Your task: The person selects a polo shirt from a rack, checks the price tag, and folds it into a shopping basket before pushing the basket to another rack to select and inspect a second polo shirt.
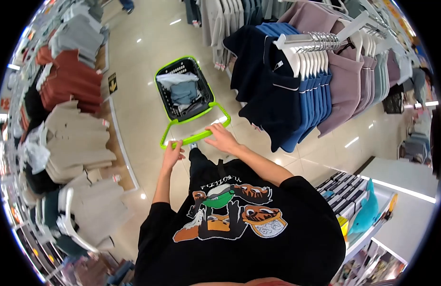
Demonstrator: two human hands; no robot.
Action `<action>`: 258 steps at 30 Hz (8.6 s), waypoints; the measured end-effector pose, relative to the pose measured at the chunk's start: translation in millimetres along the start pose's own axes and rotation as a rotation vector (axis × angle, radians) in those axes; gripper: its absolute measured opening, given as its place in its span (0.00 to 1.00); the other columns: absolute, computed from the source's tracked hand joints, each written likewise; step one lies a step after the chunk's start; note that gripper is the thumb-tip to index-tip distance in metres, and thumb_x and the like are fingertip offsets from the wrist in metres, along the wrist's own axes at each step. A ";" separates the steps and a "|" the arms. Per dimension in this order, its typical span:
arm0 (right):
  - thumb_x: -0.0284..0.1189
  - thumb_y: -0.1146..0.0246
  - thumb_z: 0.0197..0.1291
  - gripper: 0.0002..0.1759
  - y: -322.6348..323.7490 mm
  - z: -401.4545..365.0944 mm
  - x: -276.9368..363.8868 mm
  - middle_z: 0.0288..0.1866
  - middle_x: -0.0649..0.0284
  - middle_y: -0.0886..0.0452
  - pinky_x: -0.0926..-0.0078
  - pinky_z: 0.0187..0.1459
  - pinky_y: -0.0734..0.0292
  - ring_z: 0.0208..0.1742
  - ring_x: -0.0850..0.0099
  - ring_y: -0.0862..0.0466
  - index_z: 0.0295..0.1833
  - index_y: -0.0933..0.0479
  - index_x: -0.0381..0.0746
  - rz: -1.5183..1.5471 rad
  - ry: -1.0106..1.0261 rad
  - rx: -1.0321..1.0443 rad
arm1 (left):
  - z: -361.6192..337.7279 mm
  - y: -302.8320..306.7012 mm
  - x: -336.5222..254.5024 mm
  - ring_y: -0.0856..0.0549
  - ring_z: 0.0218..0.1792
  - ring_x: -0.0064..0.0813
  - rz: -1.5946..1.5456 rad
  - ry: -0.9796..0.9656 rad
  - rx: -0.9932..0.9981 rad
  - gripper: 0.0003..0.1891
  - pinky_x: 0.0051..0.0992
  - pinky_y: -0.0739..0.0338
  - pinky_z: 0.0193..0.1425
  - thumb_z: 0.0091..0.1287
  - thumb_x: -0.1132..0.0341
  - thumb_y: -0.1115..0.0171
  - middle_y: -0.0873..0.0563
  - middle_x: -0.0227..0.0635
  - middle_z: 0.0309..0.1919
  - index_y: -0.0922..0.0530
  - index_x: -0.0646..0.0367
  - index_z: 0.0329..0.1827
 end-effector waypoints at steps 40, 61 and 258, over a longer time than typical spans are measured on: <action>0.45 0.40 0.73 0.22 126.2 96.2 -8.1 0.55 0.52 0.19 0.58 0.64 0.26 0.60 0.55 0.20 0.56 0.20 0.37 0.302 -0.196 -0.524 | 171.5 -90.0 -188.5 0.09 0.37 0.39 0.947 -0.713 0.759 0.19 0.36 0.17 0.43 0.77 0.53 0.40 0.10 0.45 0.38 0.19 0.63 0.54; 0.45 0.30 0.66 0.21 265.9 -212.8 -7.2 0.40 0.57 0.14 0.69 0.49 0.23 0.42 0.63 0.16 0.50 0.16 0.38 -0.034 -0.736 -1.281 | 1.9 -285.5 -490.1 0.15 0.32 0.57 1.042 -1.723 0.643 0.23 0.45 0.23 0.40 0.75 0.48 0.37 0.14 0.53 0.30 0.21 0.65 0.46; 0.35 0.37 0.76 0.15 62.7 -220.8 224.3 0.44 0.62 0.17 0.74 0.49 0.14 0.41 0.76 0.17 0.55 0.20 0.34 1.390 -0.115 -1.668 | -205.0 -106.7 -216.8 0.15 0.41 0.37 0.118 -1.517 1.206 0.05 0.32 0.22 0.46 0.74 0.73 0.38 0.16 0.40 0.39 0.21 0.67 0.44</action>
Point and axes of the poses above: each hand's wrist, its own z-axis towards the middle knuckle, its own y-axis out of the back of the hand, x = y × z, the point moved 9 cm from there along z, towards the middle knuckle
